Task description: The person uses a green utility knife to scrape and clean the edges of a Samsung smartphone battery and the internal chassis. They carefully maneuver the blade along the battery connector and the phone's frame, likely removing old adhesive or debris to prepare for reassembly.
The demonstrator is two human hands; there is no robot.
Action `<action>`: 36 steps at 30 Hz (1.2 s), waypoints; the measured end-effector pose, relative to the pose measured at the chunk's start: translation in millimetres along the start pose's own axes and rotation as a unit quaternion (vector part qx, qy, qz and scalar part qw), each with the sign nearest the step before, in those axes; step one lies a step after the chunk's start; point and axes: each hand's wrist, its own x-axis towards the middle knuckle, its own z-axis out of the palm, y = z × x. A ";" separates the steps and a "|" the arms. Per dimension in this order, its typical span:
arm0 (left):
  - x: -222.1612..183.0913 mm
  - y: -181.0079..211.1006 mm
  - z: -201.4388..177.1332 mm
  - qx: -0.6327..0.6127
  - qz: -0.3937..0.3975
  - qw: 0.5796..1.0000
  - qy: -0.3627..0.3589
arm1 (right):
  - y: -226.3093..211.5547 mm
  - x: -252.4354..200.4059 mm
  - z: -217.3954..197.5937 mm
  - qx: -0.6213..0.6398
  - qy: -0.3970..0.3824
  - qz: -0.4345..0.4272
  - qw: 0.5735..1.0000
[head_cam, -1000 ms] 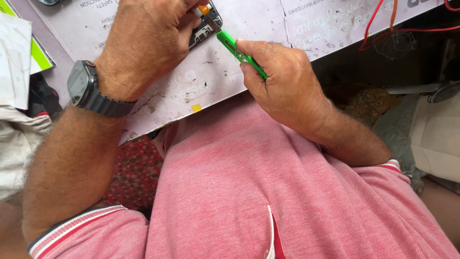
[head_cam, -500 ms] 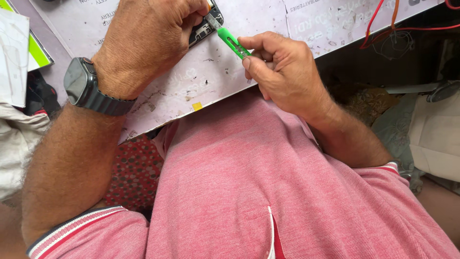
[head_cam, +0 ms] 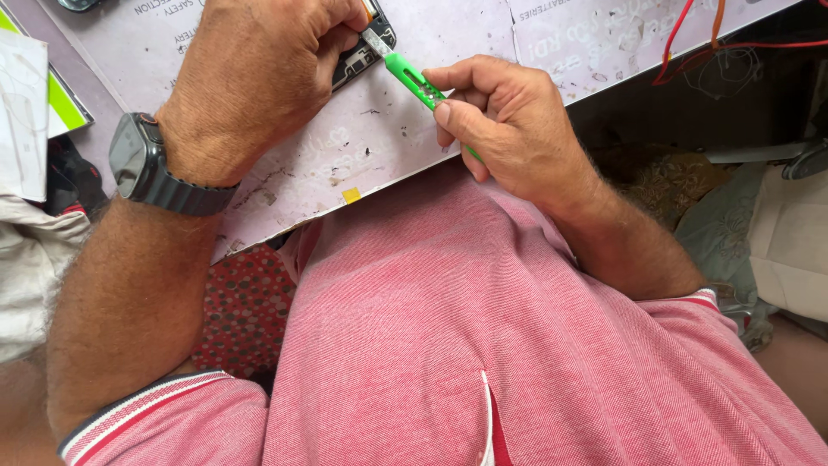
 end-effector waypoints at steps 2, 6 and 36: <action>-1.2 -0.7 -1.5 -0.004 -0.004 1.000 -0.005 | 0.7 0.8 -0.5 0.014 -0.005 0.005 1.000; -1.3 -1.5 -3.1 -0.012 0.011 1.000 0.001 | 3.2 1.0 -1.2 -0.009 -0.002 -0.007 1.000; -1.8 -0.8 -2.7 -0.028 -0.006 1.000 0.002 | 3.0 -6.4 6.7 -0.161 0.056 -0.120 0.978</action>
